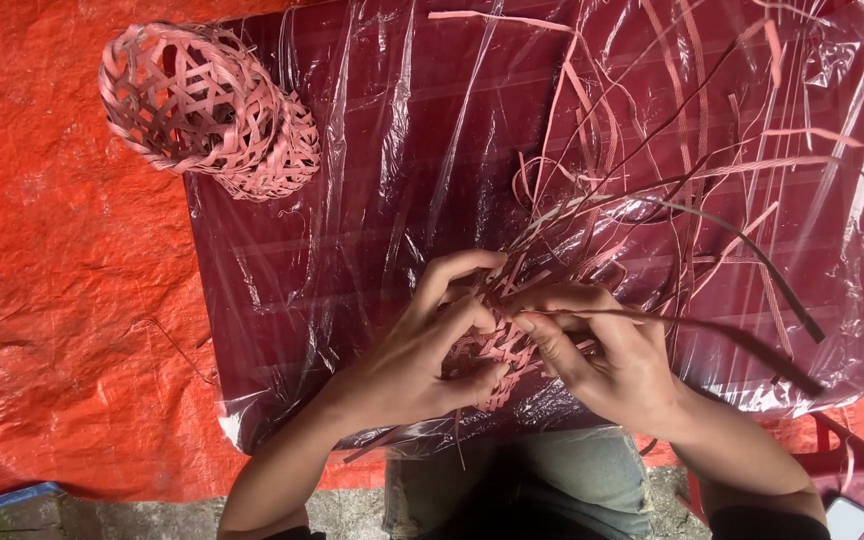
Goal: Weaving a small cylindrical basket using thin pink strips on a table.
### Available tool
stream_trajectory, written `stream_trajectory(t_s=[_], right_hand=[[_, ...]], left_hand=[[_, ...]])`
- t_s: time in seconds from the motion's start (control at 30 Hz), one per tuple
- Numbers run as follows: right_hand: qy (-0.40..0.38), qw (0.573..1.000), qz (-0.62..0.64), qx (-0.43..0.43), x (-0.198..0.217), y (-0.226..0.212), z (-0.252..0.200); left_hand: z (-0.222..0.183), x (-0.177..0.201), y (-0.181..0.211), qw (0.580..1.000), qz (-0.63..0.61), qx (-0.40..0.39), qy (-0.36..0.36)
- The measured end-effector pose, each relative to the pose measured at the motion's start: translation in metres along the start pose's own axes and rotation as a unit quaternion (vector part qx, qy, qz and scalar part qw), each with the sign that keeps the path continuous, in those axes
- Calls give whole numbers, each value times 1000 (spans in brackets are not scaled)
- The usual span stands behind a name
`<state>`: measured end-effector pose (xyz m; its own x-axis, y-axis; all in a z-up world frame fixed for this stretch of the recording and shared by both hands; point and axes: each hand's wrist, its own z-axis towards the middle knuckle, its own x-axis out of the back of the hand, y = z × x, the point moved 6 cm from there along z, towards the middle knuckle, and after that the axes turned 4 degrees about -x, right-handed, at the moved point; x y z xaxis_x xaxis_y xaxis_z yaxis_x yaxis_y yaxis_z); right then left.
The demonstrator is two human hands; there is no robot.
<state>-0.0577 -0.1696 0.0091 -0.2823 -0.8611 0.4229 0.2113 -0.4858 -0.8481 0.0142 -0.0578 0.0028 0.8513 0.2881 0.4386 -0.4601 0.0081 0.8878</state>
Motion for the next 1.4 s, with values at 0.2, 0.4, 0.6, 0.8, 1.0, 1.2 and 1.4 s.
stream_trajectory(t_s=[0.2,0.4,0.6,0.8,1.0,1.2,1.4], right_hand=[[14,998,67,4,2,11,-12],[17,990,137,-18,2,0,-1],[17,993,114,-11,0,1,-2],[7,1000,13,15,0,9,-11],[8,1000,26,15,-1,1,-3],[15,999,36,14,0,-1,-2],[18,1000,10,10,-2,2,-4]], left_hand=[[0,5,-5,1000,1,-11,13],[0,7,-4,1000,-8,-21,3],[-1,8,-5,999,6,-40,8],[-3,10,-2,997,65,-43,6],[-9,9,4,991,92,-75,56],[-9,11,15,976,188,-102,29],[-11,11,18,936,335,-82,74]])
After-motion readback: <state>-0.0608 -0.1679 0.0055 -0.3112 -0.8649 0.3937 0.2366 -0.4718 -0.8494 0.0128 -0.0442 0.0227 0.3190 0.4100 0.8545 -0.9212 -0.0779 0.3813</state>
